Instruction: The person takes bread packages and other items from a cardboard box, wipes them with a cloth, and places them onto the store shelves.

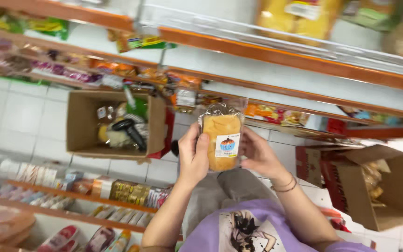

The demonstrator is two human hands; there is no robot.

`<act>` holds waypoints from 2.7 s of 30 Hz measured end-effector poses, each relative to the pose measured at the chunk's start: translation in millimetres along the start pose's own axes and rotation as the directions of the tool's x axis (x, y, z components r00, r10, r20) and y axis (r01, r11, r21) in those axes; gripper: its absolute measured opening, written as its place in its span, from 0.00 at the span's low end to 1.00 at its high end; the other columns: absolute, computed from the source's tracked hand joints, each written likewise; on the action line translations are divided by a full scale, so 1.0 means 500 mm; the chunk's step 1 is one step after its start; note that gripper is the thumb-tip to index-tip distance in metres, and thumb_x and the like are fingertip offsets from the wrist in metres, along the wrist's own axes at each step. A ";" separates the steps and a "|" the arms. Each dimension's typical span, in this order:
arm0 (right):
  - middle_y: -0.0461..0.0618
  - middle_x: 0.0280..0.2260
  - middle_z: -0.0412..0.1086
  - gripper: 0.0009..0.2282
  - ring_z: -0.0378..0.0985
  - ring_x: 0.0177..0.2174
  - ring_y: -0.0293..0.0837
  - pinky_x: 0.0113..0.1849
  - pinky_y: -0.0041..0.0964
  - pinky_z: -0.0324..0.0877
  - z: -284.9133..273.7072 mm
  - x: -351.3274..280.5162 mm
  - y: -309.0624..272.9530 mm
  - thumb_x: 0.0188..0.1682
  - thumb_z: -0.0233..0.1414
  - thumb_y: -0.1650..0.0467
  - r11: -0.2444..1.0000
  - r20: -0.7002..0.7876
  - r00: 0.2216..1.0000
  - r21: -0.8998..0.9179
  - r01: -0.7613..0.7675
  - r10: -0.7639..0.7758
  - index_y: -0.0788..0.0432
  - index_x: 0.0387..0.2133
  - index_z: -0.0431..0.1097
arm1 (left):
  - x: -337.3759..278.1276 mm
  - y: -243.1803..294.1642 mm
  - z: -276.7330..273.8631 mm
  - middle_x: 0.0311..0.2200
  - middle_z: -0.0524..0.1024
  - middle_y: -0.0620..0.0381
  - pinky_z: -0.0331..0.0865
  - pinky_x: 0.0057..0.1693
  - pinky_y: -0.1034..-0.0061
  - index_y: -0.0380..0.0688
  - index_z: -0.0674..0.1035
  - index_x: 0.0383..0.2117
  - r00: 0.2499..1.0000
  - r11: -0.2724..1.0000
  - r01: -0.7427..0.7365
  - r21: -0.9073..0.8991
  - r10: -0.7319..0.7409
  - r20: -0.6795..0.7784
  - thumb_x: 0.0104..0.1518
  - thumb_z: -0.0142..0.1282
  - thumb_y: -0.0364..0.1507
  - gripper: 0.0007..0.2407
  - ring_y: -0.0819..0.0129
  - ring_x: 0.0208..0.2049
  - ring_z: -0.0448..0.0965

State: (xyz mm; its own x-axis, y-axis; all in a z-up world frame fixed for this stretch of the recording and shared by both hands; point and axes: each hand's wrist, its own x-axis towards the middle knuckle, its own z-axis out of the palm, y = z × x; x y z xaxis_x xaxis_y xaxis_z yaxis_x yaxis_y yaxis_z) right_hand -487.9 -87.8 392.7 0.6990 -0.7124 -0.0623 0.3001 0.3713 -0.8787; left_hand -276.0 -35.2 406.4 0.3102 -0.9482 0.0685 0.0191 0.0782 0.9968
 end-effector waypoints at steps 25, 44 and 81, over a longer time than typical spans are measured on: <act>0.50 0.60 0.63 0.31 0.65 0.60 0.43 0.61 0.43 0.62 -0.376 -0.461 -0.356 0.46 0.64 0.73 0.845 -0.587 0.610 -0.399 0.356 -0.533 0.68 0.63 0.58 | 0.119 0.257 0.768 0.62 0.66 0.39 0.65 0.64 0.65 0.33 0.56 0.69 0.546 0.945 -0.299 -0.133 0.284 0.788 0.47 0.66 0.28 0.40 0.52 0.60 0.70; 0.53 0.52 0.67 0.23 0.73 0.53 0.44 0.53 0.35 0.73 -0.604 -0.405 -0.624 0.45 0.58 0.80 0.695 -0.611 0.396 -0.711 0.107 -0.686 0.70 0.57 0.67 | 0.218 0.233 1.030 0.60 0.70 0.42 0.72 0.63 0.58 0.39 0.70 0.61 0.678 0.766 -0.635 0.104 0.487 0.550 0.57 0.64 0.24 0.24 0.44 0.60 0.75; 0.50 0.34 0.77 0.13 0.75 0.34 0.44 0.38 0.37 0.71 -0.701 -0.434 -0.711 0.47 0.61 0.79 0.133 -0.196 0.678 -0.980 -0.145 -0.709 0.60 0.46 0.77 | 0.141 0.205 1.105 0.50 0.76 0.48 0.75 0.56 0.68 0.41 0.78 0.54 0.844 0.773 -0.535 0.340 0.476 0.247 0.59 0.62 0.21 0.16 0.54 0.51 0.80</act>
State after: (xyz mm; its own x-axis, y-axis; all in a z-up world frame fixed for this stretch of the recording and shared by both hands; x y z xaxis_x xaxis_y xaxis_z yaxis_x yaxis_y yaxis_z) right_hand -973.8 -273.7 553.0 0.1338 -0.8628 0.4875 -0.6977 -0.4313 -0.5719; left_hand -777.4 -264.2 536.9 0.0361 -0.8393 0.5425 -0.4745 0.4633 0.7484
